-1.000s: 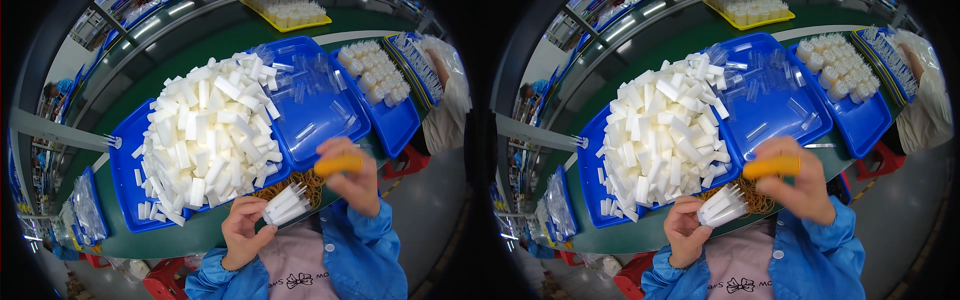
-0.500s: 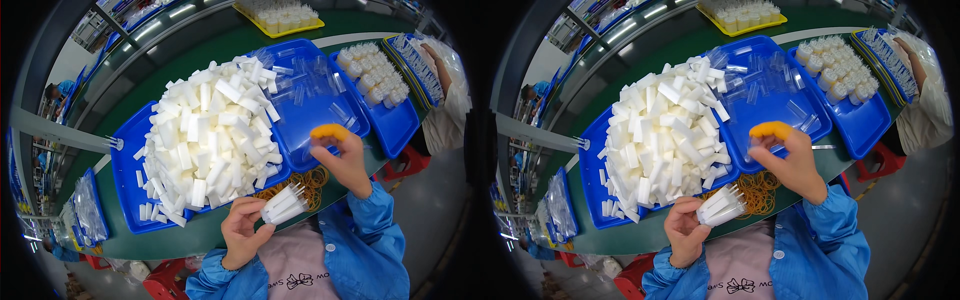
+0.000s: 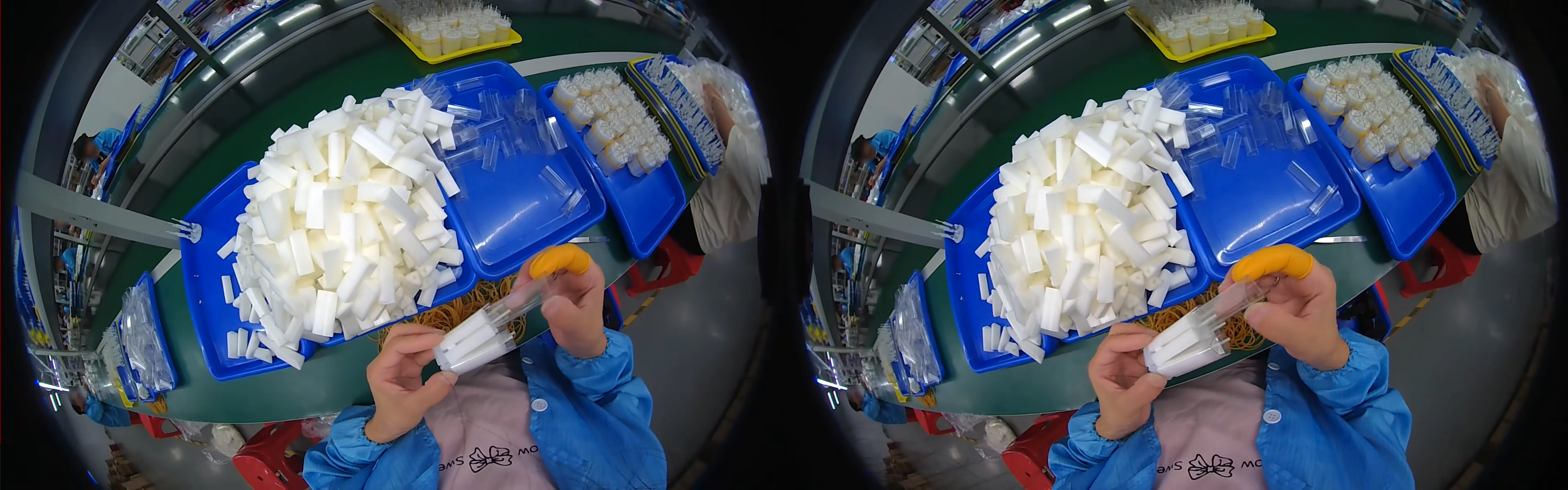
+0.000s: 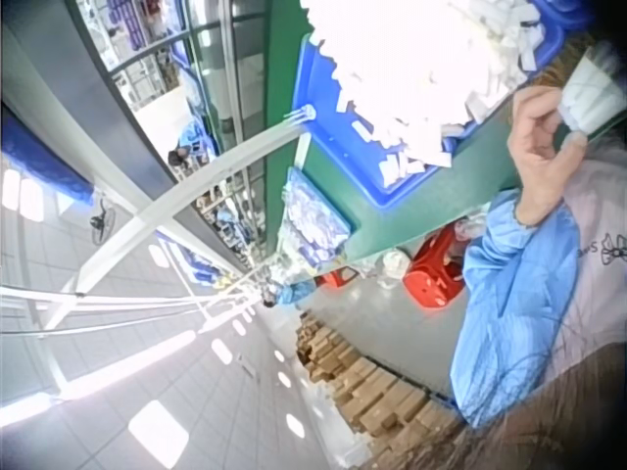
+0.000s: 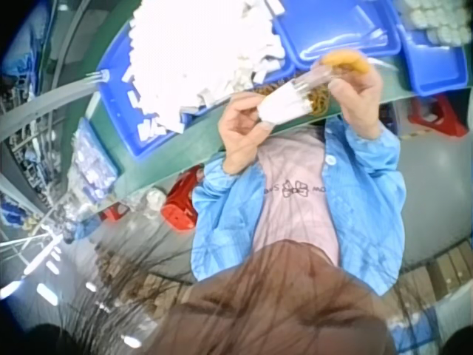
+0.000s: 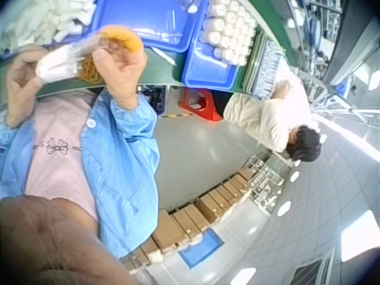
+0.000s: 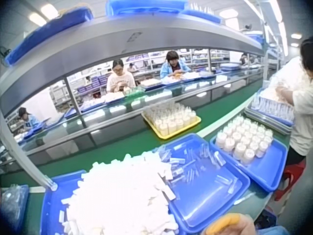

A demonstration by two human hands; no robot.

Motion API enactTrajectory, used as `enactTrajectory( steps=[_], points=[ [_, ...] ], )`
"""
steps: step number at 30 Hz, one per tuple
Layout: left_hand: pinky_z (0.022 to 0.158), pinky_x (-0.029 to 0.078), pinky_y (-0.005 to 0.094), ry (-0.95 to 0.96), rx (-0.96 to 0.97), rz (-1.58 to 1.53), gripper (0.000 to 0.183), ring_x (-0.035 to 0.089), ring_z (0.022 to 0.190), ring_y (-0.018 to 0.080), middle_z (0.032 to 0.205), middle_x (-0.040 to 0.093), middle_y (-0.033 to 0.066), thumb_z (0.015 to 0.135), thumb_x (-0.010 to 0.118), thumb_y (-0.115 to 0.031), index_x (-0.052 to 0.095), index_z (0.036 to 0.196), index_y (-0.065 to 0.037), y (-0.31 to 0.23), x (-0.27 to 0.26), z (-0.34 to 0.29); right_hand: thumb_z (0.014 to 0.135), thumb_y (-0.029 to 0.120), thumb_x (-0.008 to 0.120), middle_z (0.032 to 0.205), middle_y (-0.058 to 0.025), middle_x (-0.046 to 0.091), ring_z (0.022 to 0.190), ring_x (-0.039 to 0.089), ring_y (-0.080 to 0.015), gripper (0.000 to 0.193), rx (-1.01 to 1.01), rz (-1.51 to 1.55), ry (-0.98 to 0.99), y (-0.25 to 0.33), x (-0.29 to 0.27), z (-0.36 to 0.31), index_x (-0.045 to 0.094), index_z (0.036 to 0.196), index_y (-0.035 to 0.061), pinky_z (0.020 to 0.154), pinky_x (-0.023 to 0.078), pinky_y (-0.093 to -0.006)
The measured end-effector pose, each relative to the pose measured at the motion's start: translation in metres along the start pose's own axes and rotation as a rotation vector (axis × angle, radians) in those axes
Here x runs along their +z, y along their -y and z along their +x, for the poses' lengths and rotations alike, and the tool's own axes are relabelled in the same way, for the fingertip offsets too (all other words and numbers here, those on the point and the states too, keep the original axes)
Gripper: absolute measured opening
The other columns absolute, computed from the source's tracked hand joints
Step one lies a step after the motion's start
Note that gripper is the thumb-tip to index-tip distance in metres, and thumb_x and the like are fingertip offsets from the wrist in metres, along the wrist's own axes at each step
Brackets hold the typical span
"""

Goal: The person assembles cotton swabs by inserting white cotton pieces into clear plastic sticks. They then bundle the assembled swabs together using yellow rubber bands and place the finished bundles into a blue tray.

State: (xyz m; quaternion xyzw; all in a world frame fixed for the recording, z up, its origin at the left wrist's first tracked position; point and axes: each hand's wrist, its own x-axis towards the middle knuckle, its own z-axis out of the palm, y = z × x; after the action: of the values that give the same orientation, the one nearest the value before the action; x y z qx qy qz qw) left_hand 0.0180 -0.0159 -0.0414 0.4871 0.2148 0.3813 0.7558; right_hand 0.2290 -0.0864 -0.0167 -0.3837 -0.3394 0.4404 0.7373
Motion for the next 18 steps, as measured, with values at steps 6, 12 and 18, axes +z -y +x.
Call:
enactTrajectory(
  steps=[6,12,18],
  points=[
    [0.095,0.046,0.0339,-0.013,0.01,-0.006,0.042,0.054,0.106,0.0211,0.116,0.047,0.0137,0.07,0.069,0.01,0.056,0.109,0.007,0.002,-0.001,0.0,0.073,-0.007,0.063,0.105,-0.0162,0.06,0.099,0.06,-0.0217,0.044,-0.01,-0.182,0.073,-0.002,-0.002,-0.002,0.051,0.116,-0.0054,0.089,0.048,-0.0359],
    [0.093,0.046,0.0324,-0.057,0.068,0.062,0.04,0.054,0.105,0.0206,0.114,0.048,0.0143,0.069,0.071,0.008,0.057,0.106,0.006,0.002,0.002,0.0,0.076,-0.008,0.06,0.104,-0.015,0.059,0.097,0.061,-0.0212,0.043,0.033,-0.059,0.008,-0.001,0.002,-0.007,0.05,0.117,-0.0058,0.089,0.048,-0.0358],
    [0.082,0.047,0.0317,-0.049,0.178,0.39,0.047,0.055,0.096,0.0216,0.108,0.052,0.0148,0.064,0.075,0.005,0.06,0.109,0.004,-0.002,0.002,-0.001,0.078,0.008,0.065,0.097,-0.0156,0.061,0.087,0.063,-0.0224,0.039,0.073,-0.118,-0.105,0.002,0.015,-0.012,0.05,0.113,-0.0037,0.08,0.052,-0.0344]
  ],
)
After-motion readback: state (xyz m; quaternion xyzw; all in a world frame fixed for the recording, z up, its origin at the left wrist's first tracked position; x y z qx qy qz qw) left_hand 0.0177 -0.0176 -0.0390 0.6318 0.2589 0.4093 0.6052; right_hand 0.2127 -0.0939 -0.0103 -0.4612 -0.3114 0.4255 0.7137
